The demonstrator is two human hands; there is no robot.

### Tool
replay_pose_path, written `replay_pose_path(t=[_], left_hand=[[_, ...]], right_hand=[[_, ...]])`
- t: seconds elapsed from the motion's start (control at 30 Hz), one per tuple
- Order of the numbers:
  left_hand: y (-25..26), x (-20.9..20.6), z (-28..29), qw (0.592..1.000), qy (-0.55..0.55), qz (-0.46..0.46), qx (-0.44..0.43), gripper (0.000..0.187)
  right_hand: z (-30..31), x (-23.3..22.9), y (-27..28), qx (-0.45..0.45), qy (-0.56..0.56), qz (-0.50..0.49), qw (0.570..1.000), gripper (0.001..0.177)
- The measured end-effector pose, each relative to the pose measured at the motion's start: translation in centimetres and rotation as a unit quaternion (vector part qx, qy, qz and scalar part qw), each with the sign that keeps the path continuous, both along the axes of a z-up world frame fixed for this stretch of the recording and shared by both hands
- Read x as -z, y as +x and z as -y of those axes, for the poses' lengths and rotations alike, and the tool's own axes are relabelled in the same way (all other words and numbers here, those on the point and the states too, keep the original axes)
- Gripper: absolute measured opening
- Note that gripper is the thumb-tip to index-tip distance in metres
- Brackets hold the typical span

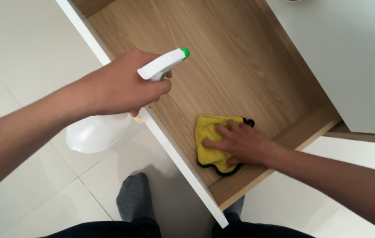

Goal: The person sprays a cleaning solution into an open wooden drawer and wipes the interior surfaces with a yellow cloth. The person repeatedly sprays and wipes the bottom and side walls of the drawer throughout the clip.

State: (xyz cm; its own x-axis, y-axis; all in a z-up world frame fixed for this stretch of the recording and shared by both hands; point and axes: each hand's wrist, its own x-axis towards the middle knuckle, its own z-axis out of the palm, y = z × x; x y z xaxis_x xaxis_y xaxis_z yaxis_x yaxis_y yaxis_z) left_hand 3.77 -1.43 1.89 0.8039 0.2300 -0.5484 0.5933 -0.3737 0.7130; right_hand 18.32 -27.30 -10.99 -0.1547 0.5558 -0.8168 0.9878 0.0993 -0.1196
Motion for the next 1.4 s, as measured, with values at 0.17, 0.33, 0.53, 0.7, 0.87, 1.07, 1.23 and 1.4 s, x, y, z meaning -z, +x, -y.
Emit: replay_pose_path(t=[0.17,0.33,0.53,0.7,0.87,1.07,1.23,1.4], left_hand=[[-0.1,0.4,-0.3,1.000,-0.007,0.008,-0.006,0.026],[-0.1,0.4,-0.3,0.999,-0.021,0.028,-0.026,0.024],[-0.4,0.4,-0.7,0.998,-0.028,0.056,-0.027,0.024],[-0.7,0.3,-0.8,0.995,-0.049,0.077,-0.031,0.025],[-1.0,0.3,-1.1,0.995,-0.058,0.071,-0.037,0.028],[-0.9,0.8,-1.2,0.995,-0.054,0.067,-0.040,0.028],[-0.9,1.1,-1.3,0.995,-0.055,0.081,-0.035,0.028],[-1.2,1.0,-1.0,0.993,-0.065,0.091,-0.032,0.026]], right_hand=[[-0.7,1.2,3.0,0.050,0.076,0.063,0.994,0.075],[-2.6,2.2,7.9,0.138,0.256,0.153,0.945,0.065],[-5.9,1.8,8.9,0.531,0.121,-0.305,0.781,0.074],[-6.2,1.8,10.8,0.620,0.005,-0.312,0.719,0.074],[-5.3,3.3,12.8,0.662,0.101,-0.218,0.710,0.063],[-3.6,2.0,13.0,0.593,0.350,-0.124,0.714,0.061],[-3.9,1.0,10.6,0.398,0.392,0.027,0.829,0.049],[-5.0,3.8,11.1,0.475,0.262,0.009,0.840,0.055]])
